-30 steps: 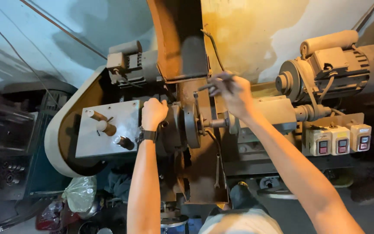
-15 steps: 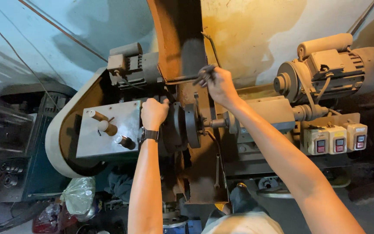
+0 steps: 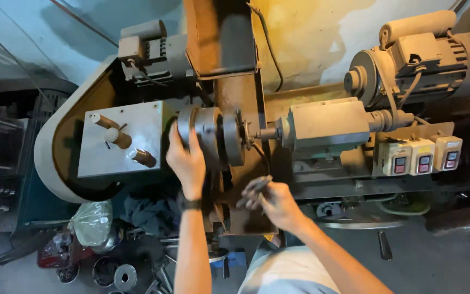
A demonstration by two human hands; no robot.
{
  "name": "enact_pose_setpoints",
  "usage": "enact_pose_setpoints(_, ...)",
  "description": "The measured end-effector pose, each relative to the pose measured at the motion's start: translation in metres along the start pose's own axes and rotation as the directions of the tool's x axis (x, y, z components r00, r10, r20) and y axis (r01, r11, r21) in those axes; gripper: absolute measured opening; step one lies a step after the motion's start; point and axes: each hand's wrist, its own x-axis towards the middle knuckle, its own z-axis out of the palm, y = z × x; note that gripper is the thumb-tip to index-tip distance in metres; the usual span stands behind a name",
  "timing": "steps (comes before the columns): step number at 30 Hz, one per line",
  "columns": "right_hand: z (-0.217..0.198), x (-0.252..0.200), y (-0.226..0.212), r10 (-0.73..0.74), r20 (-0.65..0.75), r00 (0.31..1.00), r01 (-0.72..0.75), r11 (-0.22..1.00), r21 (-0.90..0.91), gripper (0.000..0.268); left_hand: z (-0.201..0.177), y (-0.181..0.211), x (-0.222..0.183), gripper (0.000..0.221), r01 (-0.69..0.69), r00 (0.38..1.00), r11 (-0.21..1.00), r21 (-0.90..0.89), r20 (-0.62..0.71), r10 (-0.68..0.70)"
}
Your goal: The person is operating a metal lathe, adjusting the chuck and machine settings to process a metal part.
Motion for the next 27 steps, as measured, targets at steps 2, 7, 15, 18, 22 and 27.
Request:
enact_pose_setpoints(2, 0.004, -0.017, 0.014, 0.098, 0.04, 0.994, -0.093, 0.989, -0.115, 0.017, 0.014, -0.029, -0.045, 0.042, -0.063, 0.97, 0.997, -0.05, -0.236, 0.049)
enact_pose_setpoints(7, -0.006, -0.03, 0.031, 0.16, 0.025, 0.987, -0.158, 0.986, -0.042, 0.007, 0.051, -0.122, -0.159, 0.054, 0.238, 0.966, 0.965, -0.114, -0.074, -0.247)
enact_pose_setpoints(15, -0.021, -0.029, 0.026, 0.199, 0.036, 0.979, -0.195, 0.976, -0.098, 0.009, 0.001, -0.014, -0.026, 0.045, -0.342, 0.885, 0.939, -0.015, -0.34, 0.317)
enact_pose_setpoints(18, -0.031, -0.036, 0.04, 0.315, -0.03, 0.949, -0.308, 0.941, 0.137, 0.015, -0.002, 0.004, 0.03, 0.024, -0.313, 0.947, 0.944, -0.101, -0.104, 0.303)
enact_pose_setpoints(22, -0.052, -0.039, 0.037, 0.363, -0.036, 0.931, -0.357, 0.928, 0.109, 0.018, 0.028, -0.033, 0.081, 0.034, 0.041, 0.938, 0.981, 0.188, 0.33, -0.102)
enact_pose_setpoints(27, -0.077, -0.007, 0.006, 0.457, -0.096, 0.884, -0.409, 0.858, 0.312, 0.03, 0.064, -0.082, 0.108, 0.032, 0.212, 0.786, 0.859, 0.465, 0.441, -0.433)
